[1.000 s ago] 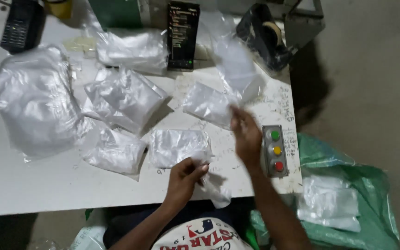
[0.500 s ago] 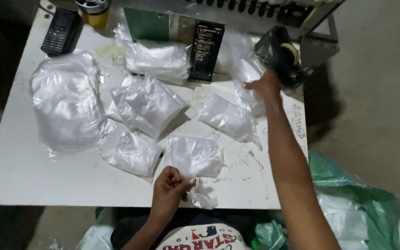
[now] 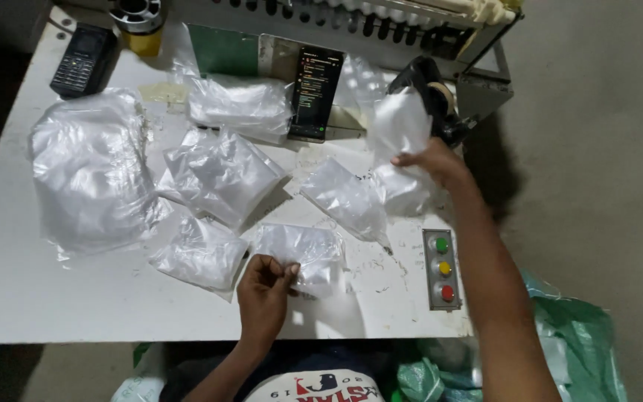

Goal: Sorting and stacking small plastic bags on a workbench in a factory setting.

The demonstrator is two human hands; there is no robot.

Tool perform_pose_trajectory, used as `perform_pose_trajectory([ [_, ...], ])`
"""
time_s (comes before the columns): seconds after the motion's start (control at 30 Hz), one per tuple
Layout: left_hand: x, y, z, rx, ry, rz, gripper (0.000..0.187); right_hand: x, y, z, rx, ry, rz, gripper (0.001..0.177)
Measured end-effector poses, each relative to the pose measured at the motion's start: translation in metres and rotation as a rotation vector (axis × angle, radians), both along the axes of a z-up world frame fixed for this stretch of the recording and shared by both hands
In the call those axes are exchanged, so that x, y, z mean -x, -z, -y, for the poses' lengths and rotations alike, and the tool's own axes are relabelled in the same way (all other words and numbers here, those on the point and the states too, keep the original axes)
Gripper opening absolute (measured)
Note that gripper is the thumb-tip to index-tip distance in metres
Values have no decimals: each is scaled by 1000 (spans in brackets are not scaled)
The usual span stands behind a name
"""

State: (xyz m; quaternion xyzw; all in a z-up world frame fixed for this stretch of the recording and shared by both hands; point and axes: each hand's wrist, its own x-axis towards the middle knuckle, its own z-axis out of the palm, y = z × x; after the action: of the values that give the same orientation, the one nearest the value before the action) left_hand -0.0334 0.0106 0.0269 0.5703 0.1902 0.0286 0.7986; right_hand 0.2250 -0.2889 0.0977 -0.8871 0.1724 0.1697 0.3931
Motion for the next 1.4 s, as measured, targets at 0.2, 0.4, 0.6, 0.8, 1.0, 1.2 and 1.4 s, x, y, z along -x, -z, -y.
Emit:
perform_pose_trajectory([
  [0.2, -35, -20, 17, -74, 151, -26, 20, 100, 21, 30, -286, -4, -108, 58],
  [0.4, -59, -30, 55, 120, 477, -224, 49, 184, 2, -41, -642, 89, -240, 65],
  [0.6, -13, -44, 29, -293, 270, 429, 40, 263, -1, -50, -301, -28, 177, 77],
  [0.8, 71, -21, -22, -524, 686, 759, 26, 327, 11, -60, -712, -710, 351, 40],
  [1.0, 101, -48, -35, -8, 742, -530, 41, 334, -16, -73, -515, -323, 124, 84],
  [1.2, 105, -57, -35, 225, 549, -888, 71, 301, 35, -83, -662, -1222, -72, 99],
  [1.4, 102, -44, -57, -995, 305, 333, 56, 294, 50, -95, -782, -1238, -198, 113],
])
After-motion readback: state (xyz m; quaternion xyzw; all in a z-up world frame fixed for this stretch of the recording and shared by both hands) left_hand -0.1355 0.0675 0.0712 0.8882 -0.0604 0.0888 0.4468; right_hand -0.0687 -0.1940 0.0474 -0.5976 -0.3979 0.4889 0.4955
